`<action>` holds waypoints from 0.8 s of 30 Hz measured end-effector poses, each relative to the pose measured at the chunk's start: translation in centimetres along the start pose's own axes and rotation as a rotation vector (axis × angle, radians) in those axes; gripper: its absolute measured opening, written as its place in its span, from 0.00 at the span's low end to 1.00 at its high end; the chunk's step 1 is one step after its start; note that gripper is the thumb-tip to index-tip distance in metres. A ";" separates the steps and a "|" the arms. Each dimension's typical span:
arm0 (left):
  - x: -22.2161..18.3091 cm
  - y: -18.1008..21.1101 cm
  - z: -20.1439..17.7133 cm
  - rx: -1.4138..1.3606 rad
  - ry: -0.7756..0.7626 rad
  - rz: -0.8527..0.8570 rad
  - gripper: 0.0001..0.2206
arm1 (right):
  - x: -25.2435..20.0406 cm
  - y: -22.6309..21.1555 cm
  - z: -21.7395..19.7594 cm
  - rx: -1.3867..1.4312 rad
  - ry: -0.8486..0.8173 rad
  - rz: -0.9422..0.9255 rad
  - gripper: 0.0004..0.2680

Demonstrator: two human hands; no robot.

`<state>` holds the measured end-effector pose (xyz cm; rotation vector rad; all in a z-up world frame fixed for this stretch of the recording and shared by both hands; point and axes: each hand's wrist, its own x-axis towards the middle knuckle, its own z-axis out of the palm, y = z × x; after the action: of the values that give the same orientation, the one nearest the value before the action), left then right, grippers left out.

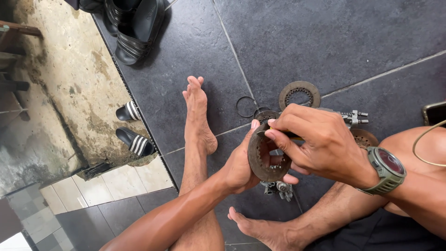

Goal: Scraping residue or old material off a motorcycle clutch plate using a utility knife

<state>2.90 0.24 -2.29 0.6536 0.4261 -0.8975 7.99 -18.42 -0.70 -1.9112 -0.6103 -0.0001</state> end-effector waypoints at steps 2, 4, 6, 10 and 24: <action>0.1 0.1 0.1 0.035 0.000 -0.005 0.34 | -0.1 0.3 -0.1 0.035 -0.018 0.035 0.03; 0.2 0.1 0.1 0.070 -0.002 -0.012 0.34 | -0.1 0.4 -0.2 0.070 -0.035 0.072 0.04; 0.3 0.0 0.0 0.049 -0.001 -0.025 0.34 | 0.0 0.3 -0.2 0.067 -0.020 0.069 0.04; 0.4 0.0 0.2 0.064 -0.007 -0.026 0.35 | -0.2 0.4 -0.4 0.079 -0.017 0.090 0.05; 0.5 -0.3 0.4 0.067 0.068 -0.056 0.32 | -0.2 -0.2 -0.5 0.037 -0.026 0.048 0.06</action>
<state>2.90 -0.45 -2.39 0.7376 0.4785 -0.9479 7.85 -18.92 -0.33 -1.8919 -0.5781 0.0669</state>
